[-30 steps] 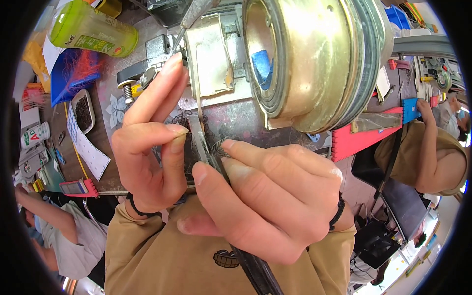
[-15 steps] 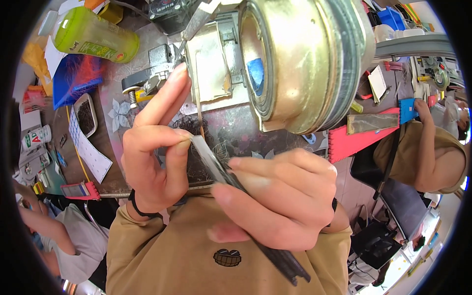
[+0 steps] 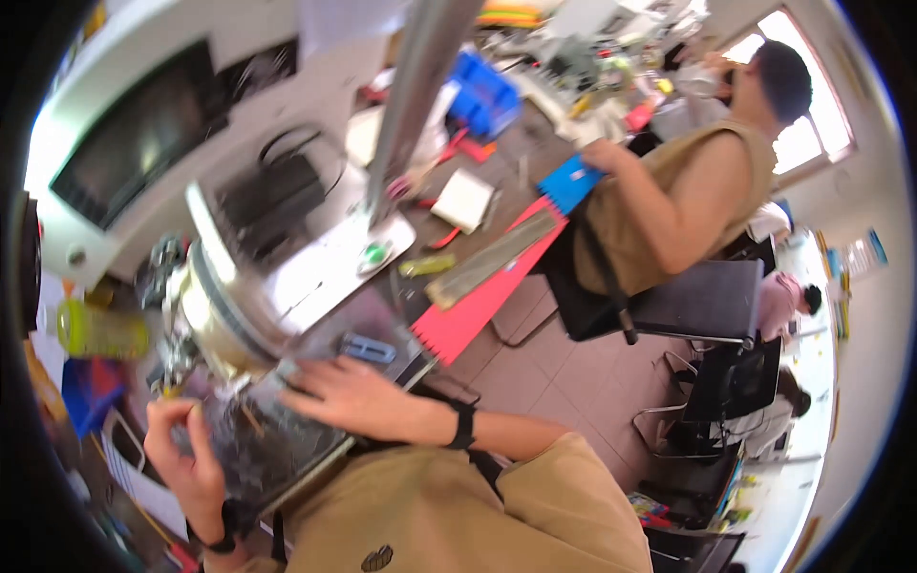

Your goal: Operating a small industrial machine to bond or process small electronic components at a workspace.

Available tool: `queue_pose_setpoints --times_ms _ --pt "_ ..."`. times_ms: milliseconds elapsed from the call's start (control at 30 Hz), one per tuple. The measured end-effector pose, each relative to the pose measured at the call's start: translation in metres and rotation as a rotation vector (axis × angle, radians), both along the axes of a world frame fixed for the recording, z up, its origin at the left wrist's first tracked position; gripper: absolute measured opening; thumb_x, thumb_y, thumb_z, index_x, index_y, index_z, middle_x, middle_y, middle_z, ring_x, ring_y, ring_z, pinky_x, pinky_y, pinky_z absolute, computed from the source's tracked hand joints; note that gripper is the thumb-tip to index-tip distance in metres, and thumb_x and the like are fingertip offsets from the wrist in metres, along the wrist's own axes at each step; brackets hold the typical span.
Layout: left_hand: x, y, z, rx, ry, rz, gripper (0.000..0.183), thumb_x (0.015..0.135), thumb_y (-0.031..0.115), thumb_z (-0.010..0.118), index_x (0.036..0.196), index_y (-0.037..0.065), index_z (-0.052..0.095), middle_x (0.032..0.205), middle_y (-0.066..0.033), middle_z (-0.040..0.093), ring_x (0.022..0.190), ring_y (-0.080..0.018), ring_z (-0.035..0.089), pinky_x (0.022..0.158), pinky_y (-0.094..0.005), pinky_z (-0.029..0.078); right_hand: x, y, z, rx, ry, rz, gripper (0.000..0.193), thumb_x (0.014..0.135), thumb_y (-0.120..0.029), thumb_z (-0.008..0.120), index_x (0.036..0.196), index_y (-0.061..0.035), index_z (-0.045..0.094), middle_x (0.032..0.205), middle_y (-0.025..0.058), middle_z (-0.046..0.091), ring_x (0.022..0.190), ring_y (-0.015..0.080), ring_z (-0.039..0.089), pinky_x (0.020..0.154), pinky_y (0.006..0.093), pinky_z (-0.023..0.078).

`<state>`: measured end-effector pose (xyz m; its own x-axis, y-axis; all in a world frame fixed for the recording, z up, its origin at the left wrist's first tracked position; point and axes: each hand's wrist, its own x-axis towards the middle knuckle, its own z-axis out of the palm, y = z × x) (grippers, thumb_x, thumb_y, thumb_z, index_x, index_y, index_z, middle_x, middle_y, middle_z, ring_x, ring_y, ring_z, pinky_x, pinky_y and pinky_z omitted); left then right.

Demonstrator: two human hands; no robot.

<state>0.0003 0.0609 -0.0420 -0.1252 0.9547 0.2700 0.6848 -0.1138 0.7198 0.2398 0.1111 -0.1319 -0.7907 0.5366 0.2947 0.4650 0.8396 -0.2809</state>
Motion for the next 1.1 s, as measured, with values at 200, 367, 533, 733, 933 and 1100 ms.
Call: queue_pose_setpoints --times_ms 200,367,533,733,933,1100 --pt "-0.008 0.04 0.025 0.167 0.183 -0.08 0.006 0.088 -0.004 0.055 0.086 -0.002 0.05 0.081 -0.01 0.048 0.075 -0.0224 0.046 0.075 -0.0323 0.04 0.017 0.004 0.026 -0.038 0.1 -0.162 0.032 0.086 -0.014 0.06 0.117 -0.0135 0.059 0.096 0.0035 0.062 0.083 0.0203 0.061 0.069 0.0351 0.044" --pt "0.001 0.054 0.037 0.245 0.27 -0.079 0.01 0.081 -0.003 0.059 0.084 0.0 0.05 0.116 -0.0172 0.055 0.123 -0.0372 0.048 0.107 -0.0442 0.032 0.021 0.038 0.067 0.012 0.501 -0.297 0.01 0.088 -0.02 0.068 0.093 -0.0123 0.064 0.065 0.0021 0.061 0.058 0.0224 0.059 0.057 0.0338 0.043" --pt "0.026 0.073 0.015 0.202 0.305 -0.185 0.015 0.071 -0.001 0.064 0.086 0.001 0.06 0.15 -0.0249 0.039 0.143 -0.0476 0.028 0.115 -0.0562 0.019 0.012 0.082 0.078 -0.528 0.708 -0.228 0.007 0.089 -0.011 0.07 0.095 -0.0073 0.068 0.058 -0.0006 0.056 0.05 0.0078 0.05 0.05 0.0271 0.038" --pt "0.041 0.088 0.006 0.203 0.328 -0.149 0.032 0.068 0.0 0.067 0.099 0.005 0.069 0.153 -0.0214 0.036 0.144 -0.0476 0.024 0.111 -0.0694 0.021 0.018 0.104 0.075 -0.759 0.519 -0.144 0.012 0.084 0.003 0.065 0.095 -0.0009 0.063 0.061 -0.002 0.053 0.056 0.0035 0.046 0.053 0.0233 0.037" --pt "0.035 0.089 -0.002 0.217 0.294 -0.11 0.02 0.072 0.008 0.074 0.089 0.005 0.064 0.152 -0.0211 0.038 0.144 -0.0452 0.027 0.106 -0.0703 0.029 0.005 0.115 0.066 -0.687 0.493 -0.066 0.018 0.08 0.0 0.064 0.097 0.0019 0.069 0.066 0.0047 0.063 0.06 0.0075 0.056 0.057 0.025 0.047" --pt "0.03 0.085 -0.003 0.214 0.251 -0.091 0.015 0.071 0.005 0.071 0.081 0.002 0.06 0.15 -0.0204 0.041 0.143 -0.0461 0.028 0.107 -0.0682 0.029 -0.005 0.122 0.076 -0.493 0.298 -0.004 0.035 0.071 -0.009 0.079 0.103 0.0011 0.07 0.094 0.0132 0.073 0.084 0.0228 0.071 0.077 0.0337 0.053"
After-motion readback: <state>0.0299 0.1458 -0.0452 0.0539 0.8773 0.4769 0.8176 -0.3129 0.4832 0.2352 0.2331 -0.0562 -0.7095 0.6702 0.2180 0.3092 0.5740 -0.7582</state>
